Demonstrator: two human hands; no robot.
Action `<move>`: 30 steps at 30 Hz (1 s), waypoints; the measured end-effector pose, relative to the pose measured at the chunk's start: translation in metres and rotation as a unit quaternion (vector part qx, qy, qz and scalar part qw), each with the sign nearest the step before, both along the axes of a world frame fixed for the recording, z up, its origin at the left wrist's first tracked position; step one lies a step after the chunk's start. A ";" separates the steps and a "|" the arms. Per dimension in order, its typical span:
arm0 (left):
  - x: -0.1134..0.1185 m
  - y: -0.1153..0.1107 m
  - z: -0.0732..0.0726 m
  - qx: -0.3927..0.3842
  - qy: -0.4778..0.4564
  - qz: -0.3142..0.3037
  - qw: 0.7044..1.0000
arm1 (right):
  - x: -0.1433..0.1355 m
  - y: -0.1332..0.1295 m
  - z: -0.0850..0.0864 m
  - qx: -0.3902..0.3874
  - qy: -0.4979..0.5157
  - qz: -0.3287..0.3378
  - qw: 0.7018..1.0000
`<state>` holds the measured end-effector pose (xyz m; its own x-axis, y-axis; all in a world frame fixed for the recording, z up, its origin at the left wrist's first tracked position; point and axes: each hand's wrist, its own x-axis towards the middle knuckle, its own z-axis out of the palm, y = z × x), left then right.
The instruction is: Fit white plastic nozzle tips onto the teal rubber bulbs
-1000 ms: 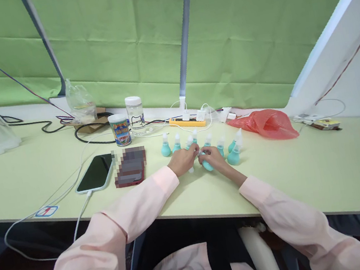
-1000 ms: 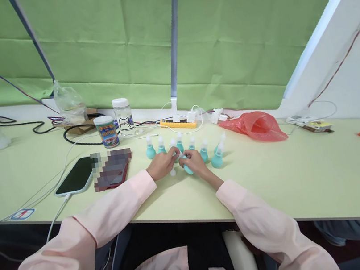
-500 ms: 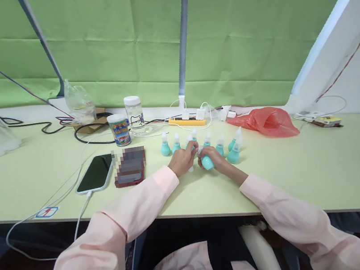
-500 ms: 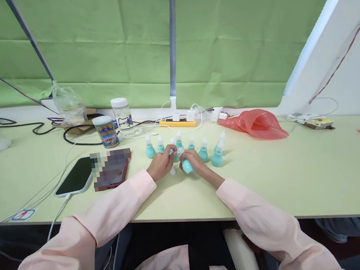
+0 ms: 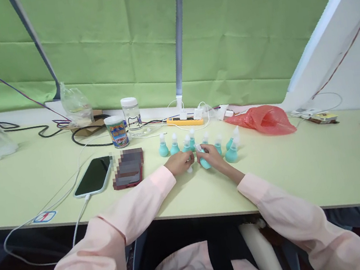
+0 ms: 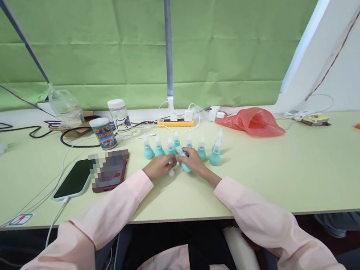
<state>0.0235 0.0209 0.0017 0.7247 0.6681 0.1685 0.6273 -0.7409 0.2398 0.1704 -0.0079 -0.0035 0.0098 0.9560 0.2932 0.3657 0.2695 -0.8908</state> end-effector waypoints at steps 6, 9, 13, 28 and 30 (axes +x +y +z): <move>0.000 0.003 -0.003 -0.021 -0.001 0.016 1.000 | 0.003 0.006 -0.009 0.023 -0.067 0.020 0.997; -0.001 0.005 -0.003 -0.003 -0.041 0.044 0.998 | 0.003 0.009 -0.012 0.036 -0.097 0.031 0.994; -0.002 0.002 0.003 0.029 -0.101 0.081 0.991 | 0.002 0.006 -0.012 0.085 -0.148 0.018 0.985; 0.003 -0.006 0.007 -0.098 -0.256 -0.007 0.962 | -0.006 -0.012 -0.004 0.164 -0.198 0.021 0.966; 0.003 -0.005 0.007 -0.115 -0.259 -0.010 0.959 | -0.007 -0.013 -0.003 0.172 -0.203 0.016 0.964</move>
<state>0.0267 0.0159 0.0086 0.5963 0.7179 0.3592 0.3655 -0.6412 0.6748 0.1635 -0.0207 -0.0067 -0.2009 0.7991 0.5666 0.6514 0.5409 -0.5320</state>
